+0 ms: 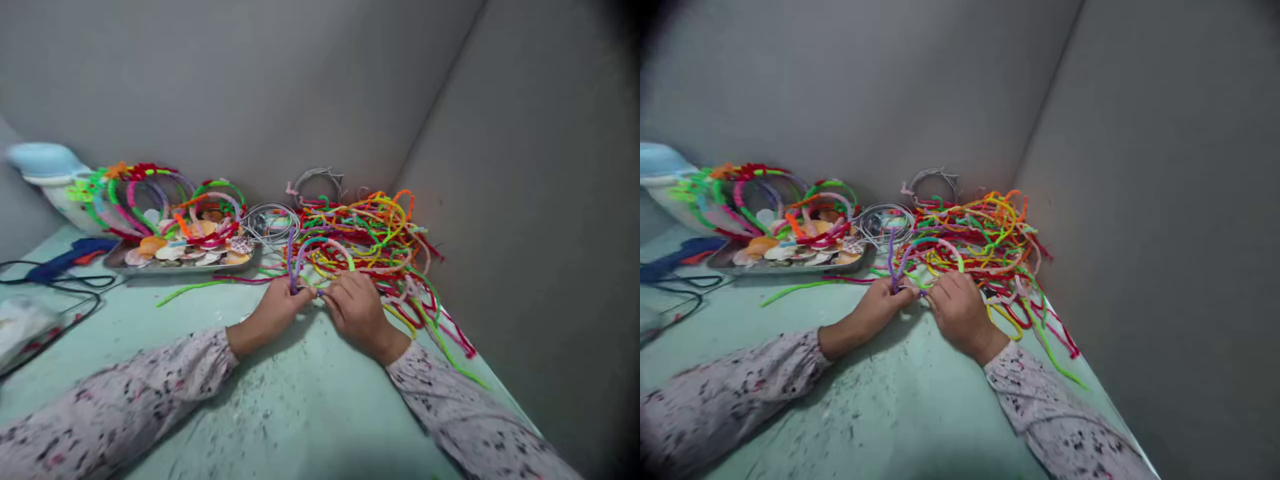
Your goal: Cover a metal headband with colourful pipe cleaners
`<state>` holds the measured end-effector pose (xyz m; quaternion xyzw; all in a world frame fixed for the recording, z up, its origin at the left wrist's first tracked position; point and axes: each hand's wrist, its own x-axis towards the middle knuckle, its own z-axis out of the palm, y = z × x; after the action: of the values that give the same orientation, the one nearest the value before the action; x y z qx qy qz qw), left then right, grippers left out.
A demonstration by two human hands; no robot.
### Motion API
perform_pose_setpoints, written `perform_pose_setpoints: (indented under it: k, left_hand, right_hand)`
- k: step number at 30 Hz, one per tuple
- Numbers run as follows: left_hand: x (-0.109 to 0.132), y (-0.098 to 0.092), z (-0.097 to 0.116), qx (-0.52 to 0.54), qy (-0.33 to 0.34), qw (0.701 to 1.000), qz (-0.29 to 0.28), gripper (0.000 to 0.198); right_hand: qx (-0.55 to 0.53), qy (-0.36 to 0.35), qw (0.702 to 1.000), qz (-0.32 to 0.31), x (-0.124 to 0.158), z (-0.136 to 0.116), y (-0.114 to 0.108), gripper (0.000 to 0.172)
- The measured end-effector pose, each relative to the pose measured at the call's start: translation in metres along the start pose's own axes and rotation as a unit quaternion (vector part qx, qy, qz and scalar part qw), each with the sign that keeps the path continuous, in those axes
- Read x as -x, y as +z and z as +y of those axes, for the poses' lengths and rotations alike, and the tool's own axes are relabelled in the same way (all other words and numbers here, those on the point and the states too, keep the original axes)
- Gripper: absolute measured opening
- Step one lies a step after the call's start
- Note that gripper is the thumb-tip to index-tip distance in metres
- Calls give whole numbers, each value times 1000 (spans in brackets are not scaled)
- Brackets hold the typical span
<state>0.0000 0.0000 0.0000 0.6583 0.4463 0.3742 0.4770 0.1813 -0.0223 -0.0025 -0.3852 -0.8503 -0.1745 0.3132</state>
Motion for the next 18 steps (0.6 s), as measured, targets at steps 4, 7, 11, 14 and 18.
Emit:
perform_pose_setpoints:
  k: [4, 7, 11, 14, 18]
  left_hand:
    - [3, 0, 1, -5, -7, 1000, 1, 28]
    - [3, 0, 5, -13, 15, 1000, 1, 24]
    - [4, 1, 6, -66, 109, 992, 17, 13]
    - [4, 0, 1, -130, 191, 970, 73, 16]
    - [2, -5, -2, -202, 259, 937, 116, 17]
  right_hand:
    - [-9, 6, 1000, -3, 0, 1, 2, 14]
    - [-28, 30, 999, 7, -1, 3, 3, 11]
    - [-45, 63, 996, 36, 0, 8, 6, 7]
    - [-62, 66, 995, 47, 0, 9, 8, 6]
    - [-78, 66, 994, 45, 0, 9, 8, 5]
